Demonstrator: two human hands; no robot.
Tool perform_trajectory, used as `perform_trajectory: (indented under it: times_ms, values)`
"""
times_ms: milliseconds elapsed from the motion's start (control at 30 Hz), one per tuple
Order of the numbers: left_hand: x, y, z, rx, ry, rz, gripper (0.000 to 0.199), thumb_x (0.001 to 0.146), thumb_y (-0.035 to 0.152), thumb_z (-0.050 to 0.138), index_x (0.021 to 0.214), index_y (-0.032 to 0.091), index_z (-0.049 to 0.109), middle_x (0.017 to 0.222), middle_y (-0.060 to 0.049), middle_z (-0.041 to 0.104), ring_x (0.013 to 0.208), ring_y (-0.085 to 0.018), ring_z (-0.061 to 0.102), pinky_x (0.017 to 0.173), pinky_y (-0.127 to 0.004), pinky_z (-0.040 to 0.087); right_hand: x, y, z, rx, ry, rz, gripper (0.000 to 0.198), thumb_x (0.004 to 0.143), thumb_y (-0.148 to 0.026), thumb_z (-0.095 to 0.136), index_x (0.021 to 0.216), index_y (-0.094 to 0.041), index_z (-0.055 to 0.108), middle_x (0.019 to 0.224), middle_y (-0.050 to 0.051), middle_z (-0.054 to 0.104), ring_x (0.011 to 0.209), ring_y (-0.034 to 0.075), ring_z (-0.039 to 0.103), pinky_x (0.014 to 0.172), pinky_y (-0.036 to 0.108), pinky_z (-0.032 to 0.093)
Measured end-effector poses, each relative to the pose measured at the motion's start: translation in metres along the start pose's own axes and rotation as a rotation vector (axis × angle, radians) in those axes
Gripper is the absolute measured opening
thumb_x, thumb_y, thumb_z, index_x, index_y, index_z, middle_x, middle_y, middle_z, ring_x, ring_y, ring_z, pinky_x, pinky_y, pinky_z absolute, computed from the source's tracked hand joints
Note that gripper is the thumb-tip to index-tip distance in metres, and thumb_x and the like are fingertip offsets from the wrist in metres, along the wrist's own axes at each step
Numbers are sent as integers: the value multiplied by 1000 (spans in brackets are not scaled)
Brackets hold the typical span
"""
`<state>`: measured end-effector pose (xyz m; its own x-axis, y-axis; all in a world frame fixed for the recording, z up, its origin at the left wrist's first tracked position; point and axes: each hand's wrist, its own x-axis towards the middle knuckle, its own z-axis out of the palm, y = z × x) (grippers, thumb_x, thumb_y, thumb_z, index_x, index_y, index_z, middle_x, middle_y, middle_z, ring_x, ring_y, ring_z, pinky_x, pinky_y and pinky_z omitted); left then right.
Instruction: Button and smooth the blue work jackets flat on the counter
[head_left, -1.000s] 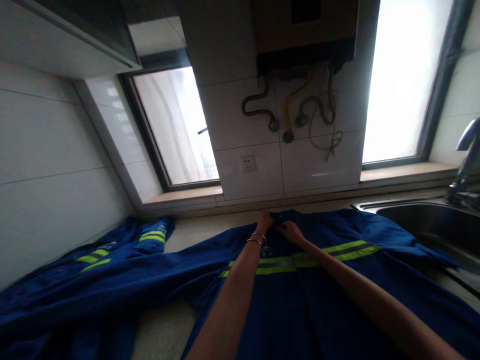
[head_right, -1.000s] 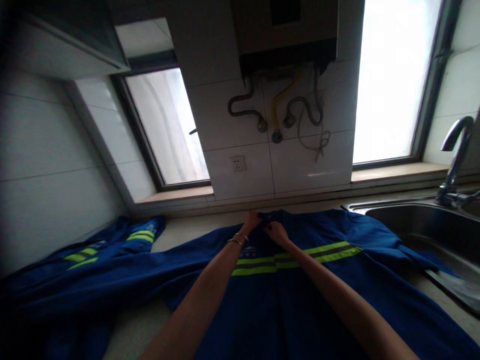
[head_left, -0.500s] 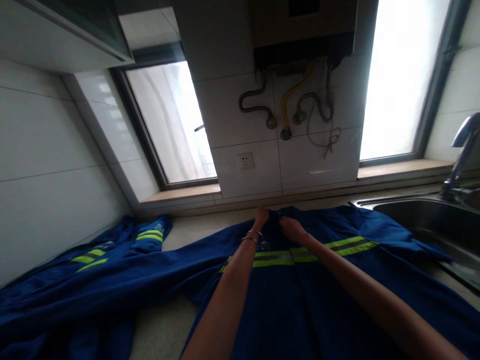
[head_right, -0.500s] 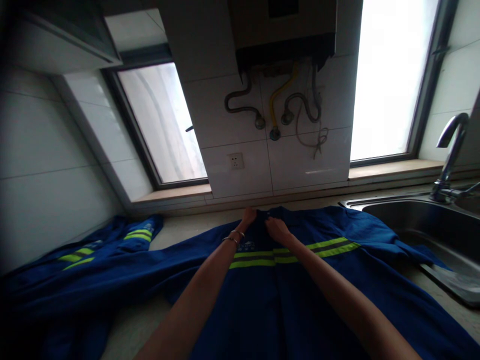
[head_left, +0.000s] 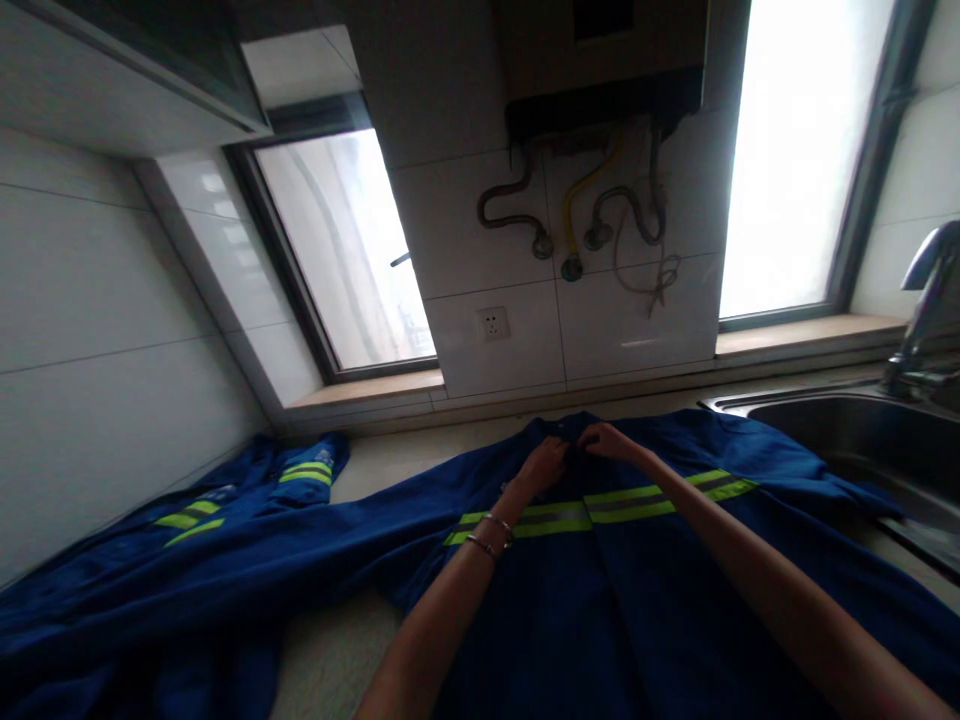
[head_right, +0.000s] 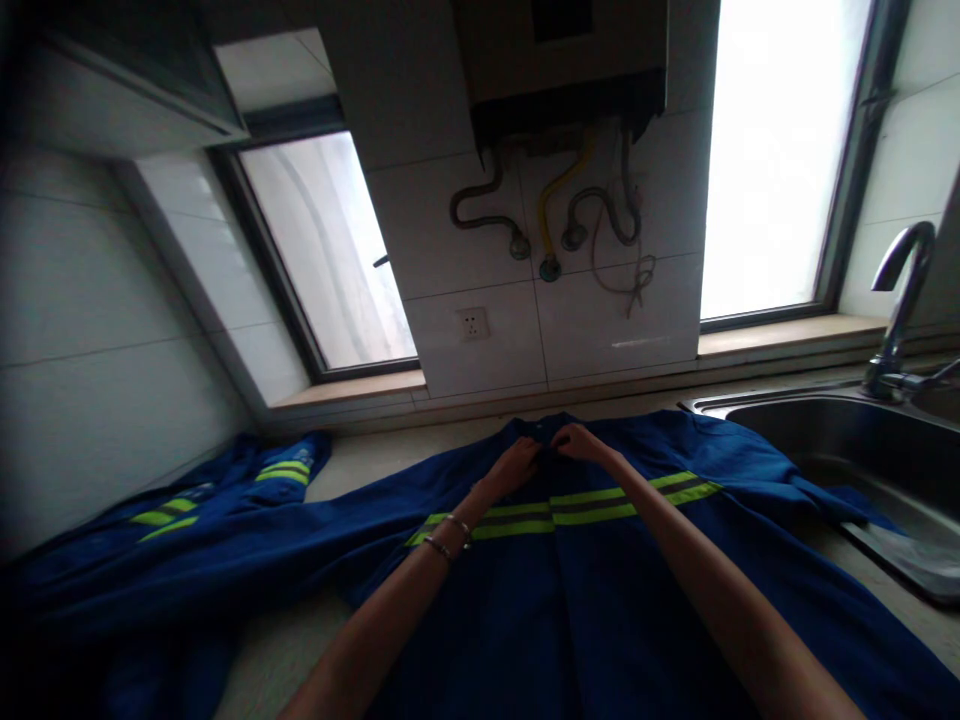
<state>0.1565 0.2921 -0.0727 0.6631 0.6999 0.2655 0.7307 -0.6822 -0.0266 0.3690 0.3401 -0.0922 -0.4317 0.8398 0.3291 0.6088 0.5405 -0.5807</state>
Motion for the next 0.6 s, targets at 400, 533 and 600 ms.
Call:
perform_trajectory:
  times_ms: [400, 533, 600]
  values:
    - [-14, 3, -9, 68, -151, 124, 37, 81, 3, 41, 110, 18, 57, 110, -7, 57, 100, -17, 53, 86, -27, 44, -3, 18, -14, 234, -258, 78, 25, 67, -32, 56, 77, -14, 70, 70, 2, 65, 67, 14, 57, 65, 24, 44]
    - [-21, 10, -14, 25, -148, 38, 30, 84, 12, 42, 108, 18, 60, 107, -7, 58, 97, -17, 55, 83, -27, 45, -3, 15, -13, 181, -316, 67, 30, 67, -32, 61, 89, -14, 71, 84, 4, 68, 77, 17, 60, 72, 26, 46]
    - [-19, 16, -9, 41, -79, 9, 27, 88, 21, 41, 107, 17, 60, 106, -8, 57, 98, -18, 54, 83, -28, 45, -2, 10, -16, 133, -313, 43, 27, 68, -28, 60, 88, -15, 72, 93, 5, 68, 86, 18, 61, 78, 26, 46]
